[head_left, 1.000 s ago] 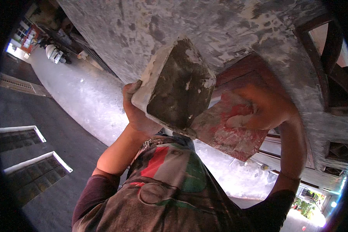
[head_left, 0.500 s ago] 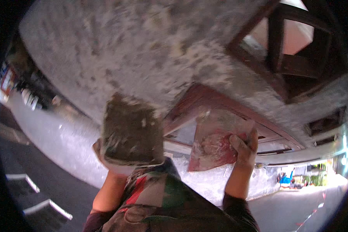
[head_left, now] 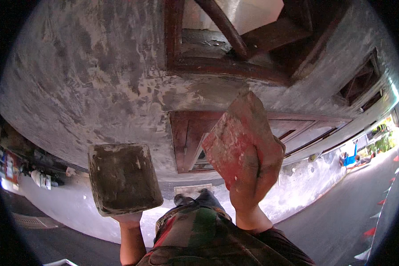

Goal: The person scoops plaster from a container using a trowel and applies it to a rough exterior wall. They smooth the material around a window frame and continue working on the wall surface, occasionally moving a wooden stool to adjust their position.

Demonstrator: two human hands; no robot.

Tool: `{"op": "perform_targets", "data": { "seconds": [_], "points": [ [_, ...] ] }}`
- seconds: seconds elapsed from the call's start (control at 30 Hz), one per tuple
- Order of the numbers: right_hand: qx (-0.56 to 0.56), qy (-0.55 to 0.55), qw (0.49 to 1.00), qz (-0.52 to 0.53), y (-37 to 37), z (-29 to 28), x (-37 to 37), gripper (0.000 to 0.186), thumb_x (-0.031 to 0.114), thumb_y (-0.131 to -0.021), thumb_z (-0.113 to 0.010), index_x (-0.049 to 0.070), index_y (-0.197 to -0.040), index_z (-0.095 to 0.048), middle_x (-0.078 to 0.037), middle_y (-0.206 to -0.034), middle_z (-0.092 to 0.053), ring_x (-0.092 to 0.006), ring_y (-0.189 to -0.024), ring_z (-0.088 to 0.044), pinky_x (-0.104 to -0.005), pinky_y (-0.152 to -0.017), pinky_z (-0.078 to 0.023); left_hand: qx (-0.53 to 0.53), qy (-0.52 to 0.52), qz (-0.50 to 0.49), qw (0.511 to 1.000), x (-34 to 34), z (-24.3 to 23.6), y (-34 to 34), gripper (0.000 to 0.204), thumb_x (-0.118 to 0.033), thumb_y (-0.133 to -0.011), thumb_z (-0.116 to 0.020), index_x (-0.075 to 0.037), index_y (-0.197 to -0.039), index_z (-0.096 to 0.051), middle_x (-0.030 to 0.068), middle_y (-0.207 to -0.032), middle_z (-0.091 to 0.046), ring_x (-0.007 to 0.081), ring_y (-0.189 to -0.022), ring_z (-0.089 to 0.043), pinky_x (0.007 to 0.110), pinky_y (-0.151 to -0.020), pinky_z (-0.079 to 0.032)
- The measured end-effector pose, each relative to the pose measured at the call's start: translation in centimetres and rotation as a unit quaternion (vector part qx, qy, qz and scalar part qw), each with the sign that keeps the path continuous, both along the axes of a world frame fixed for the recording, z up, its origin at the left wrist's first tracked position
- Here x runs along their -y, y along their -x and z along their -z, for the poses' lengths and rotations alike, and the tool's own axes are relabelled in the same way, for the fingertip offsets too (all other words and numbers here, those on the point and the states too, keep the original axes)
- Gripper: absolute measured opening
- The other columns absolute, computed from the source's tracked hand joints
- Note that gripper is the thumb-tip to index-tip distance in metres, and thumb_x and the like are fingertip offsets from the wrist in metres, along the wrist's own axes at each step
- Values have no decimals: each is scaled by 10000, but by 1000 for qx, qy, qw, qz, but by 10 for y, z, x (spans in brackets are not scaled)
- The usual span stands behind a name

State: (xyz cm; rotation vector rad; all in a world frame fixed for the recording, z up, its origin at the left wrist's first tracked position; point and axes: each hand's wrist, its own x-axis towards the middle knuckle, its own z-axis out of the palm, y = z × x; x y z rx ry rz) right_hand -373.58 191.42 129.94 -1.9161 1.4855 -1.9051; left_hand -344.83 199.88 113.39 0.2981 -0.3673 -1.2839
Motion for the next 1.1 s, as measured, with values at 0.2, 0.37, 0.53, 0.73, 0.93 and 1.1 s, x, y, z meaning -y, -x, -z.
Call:
{"op": "perform_targets", "data": {
  "seconds": [0.2,0.37,0.53,0.73,0.93,1.1],
  "points": [
    [-52,0,999,3,-25,-11,-2,411,163,-994,-542,-63,-1332,-482,-234,-1214,-465,-367,-1057,-506,-456,-976,-398,22,-3,-8,1000,6,-18,2,792,-694,-991,-387,-200,-1604,-301,115,-1647,-314,360,-1486,-341,585,-1206,-294],
    [-131,-34,991,-9,-60,-29,11,582,168,-918,-605,-244,-1273,-396,-374,-1227,-436,-529,-1094,-483,-548,-1016,-396,36,-17,-41,998,12,-39,8,775,-668,-1004,-387,-197,-1611,-282,127,-1649,-303,369,-1486,-340,592,-1203,-300],
    [-168,-6,986,2,-97,-31,31,751,240,-835,-720,-274,-1250,-364,-478,-1265,-403,-653,-1181,-450,-580,-1073,-411,116,15,-94,989,5,-43,7,760,-637,-1014,-396,-187,-1613,-268,135,-1649,-293,373,-1484,-345,595,-1182,-342],
    [-111,-51,991,-56,-126,-40,44,714,214,-787,-747,-232,-1181,-351,-371,-1105,-407,-569,-1100,-463,-518,-968,-455,384,-43,-243,890,-3,-39,0,743,-617,-1013,-424,-148,-1581,-328,136,-1601,-376,375,-1444,-404,576,-1145,-400],
    [-120,-23,990,-75,-114,-40,17,577,161,-823,-694,-188,-1192,-420,-353,-1186,-440,-550,-1087,-510,-534,-1032,-439,283,-60,-212,933,-13,-35,-11,745,-627,-1009,-426,-150,-1575,-342,130,-1595,-386,370,-1438,-410,573,-1150,-390],
    [-170,-21,980,-105,-61,-43,-16,418,81,-848,-644,-138,-1194,-559,-271,-1168,-503,-470,-1114,-530,-485,-1024,-442,203,-66,-173,961,-16,-30,-18,747,-636,-1006,-429,-152,-1570,-353,125,-1590,-395,366,-1433,-415,571,-1155,-382]
  ]
}}
